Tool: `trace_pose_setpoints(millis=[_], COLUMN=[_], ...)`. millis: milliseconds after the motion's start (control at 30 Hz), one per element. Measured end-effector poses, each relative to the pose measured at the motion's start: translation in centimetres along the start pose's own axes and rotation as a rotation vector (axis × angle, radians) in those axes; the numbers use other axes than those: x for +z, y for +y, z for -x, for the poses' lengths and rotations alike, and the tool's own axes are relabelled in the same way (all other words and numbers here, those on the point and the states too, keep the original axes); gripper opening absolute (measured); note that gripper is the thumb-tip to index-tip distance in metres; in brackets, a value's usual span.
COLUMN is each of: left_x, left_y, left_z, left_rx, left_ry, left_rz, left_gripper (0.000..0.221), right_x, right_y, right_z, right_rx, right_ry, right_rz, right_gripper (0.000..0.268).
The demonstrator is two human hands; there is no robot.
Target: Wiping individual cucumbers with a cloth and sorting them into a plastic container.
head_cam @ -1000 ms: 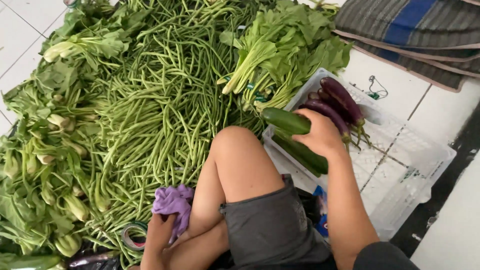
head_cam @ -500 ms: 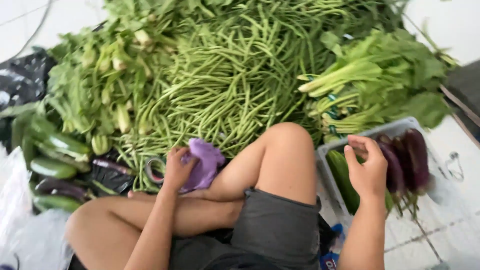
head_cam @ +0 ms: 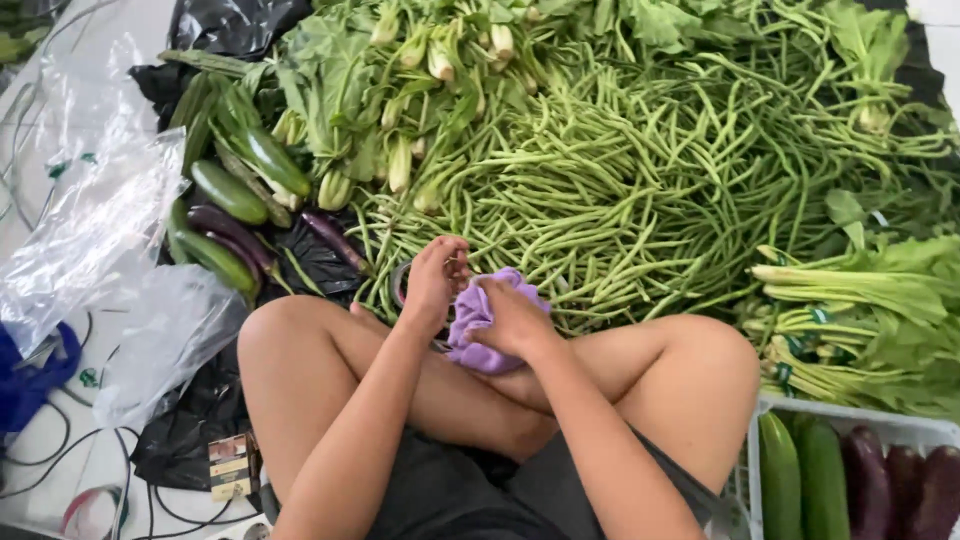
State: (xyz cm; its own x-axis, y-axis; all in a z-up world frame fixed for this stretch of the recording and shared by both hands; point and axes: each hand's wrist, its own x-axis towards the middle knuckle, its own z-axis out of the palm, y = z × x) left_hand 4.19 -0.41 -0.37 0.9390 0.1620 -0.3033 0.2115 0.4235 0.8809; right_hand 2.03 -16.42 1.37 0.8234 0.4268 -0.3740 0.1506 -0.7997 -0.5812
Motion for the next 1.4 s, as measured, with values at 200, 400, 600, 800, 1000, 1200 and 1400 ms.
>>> trace_pose_setpoints(millis=[200,400,600,800,1000,1200,1400], left_x=[-3.3,-7.2,-21.4,-25.5,-22.2,-20.4,-21.5], left_y=[3.9,15.0,10.7,11.9,11.5,13.3,11.3], left_z=[1.8,-3.5,-17.0,-19.3,-20.4,-21.6,-23.1], left_rx=[0.058,0.163,0.232,0.201,0.263,0.437,0.415], left_ry=[-0.085,-0.162,0.339,0.862,0.831,0.838,0.767], left_rz=[-0.179,-0.479,-0.675,-0.742,-0.981,-1.101,-1.172], left_gripper=[0.017,0.021,0.036,0.013,0.038,0.039,0.056], right_x=[6.2,6.8,5.5,3.4,2.0,-2.1,-4.0], right_y=[1.1,4.1,1.4,0.1,5.3,6.8,4.0], right_z=[-3.3,-5.2,-4.3,-4.8,-3.6,-3.3,-3.9], right_rx=[-0.037,0.161,0.245,0.259,-0.08,0.24,0.035], right_ry=[0.358,0.178,0.058,-0.075,-0.239,0.163,0.629], right_rz=[-0.002,-0.045,0.024,0.064,0.233,-0.104,-0.3], right_gripper=[0.007,0.018,0.02,0.025,0.091,0.039,0.016])
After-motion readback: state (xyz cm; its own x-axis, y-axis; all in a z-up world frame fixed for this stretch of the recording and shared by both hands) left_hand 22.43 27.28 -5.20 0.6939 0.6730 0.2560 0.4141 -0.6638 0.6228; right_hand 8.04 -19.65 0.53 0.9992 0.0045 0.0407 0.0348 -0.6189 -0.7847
